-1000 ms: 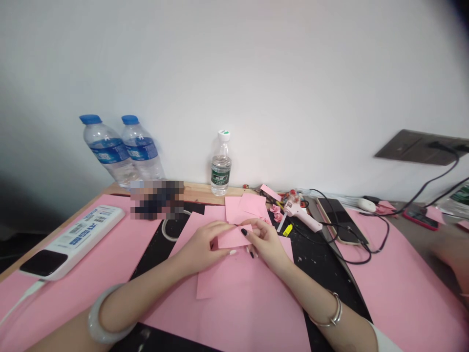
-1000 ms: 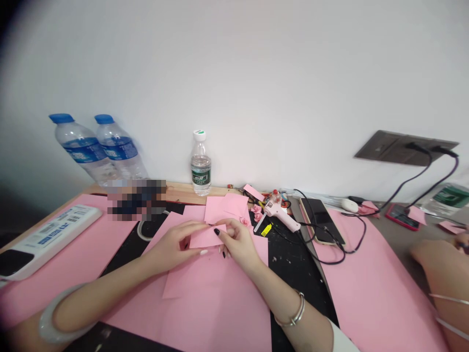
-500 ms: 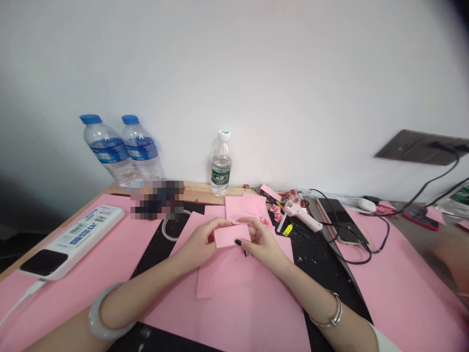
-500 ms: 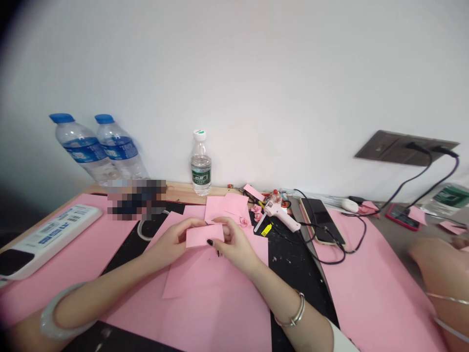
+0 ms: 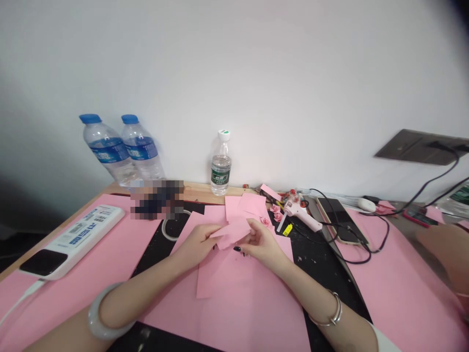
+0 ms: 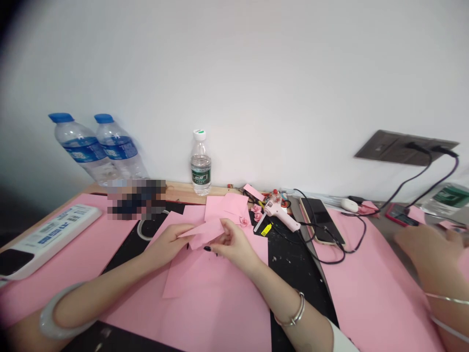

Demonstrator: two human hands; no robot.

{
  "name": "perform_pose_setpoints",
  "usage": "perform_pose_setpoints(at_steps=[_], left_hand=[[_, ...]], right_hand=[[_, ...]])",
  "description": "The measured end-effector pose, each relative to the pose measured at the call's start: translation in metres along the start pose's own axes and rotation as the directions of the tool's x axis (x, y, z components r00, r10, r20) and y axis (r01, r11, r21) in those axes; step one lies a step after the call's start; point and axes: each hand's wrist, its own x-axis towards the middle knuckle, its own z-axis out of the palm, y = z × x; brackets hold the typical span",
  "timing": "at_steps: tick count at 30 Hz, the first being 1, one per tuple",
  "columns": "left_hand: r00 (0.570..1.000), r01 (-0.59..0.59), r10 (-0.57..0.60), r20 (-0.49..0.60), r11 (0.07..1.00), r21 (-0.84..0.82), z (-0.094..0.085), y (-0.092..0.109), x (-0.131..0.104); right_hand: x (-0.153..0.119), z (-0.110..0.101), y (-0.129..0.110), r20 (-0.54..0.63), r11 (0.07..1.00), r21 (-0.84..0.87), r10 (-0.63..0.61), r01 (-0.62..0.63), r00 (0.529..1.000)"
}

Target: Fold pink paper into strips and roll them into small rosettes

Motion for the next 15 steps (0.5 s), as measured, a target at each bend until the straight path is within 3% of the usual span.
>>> perform_pose_setpoints(at_steps=[7,15], left_hand=[[0.997,0.012,-0.003,0.083,0.994,-0.113,0.0019,0.0019,-0.003],[0.996,0.084,-0.088,-0.004,0.967,-0.242,0.0,0.0031,-0.0002]], right_hand=[[-0.0007,-0.0019,-0.0011,-0.034,0.999,-0.042,0.015,-0.016,0.999],[-0.0002,-0.002,-0.0037,-0.033,0.999,-0.017,0.038,-0.038,0.999]])
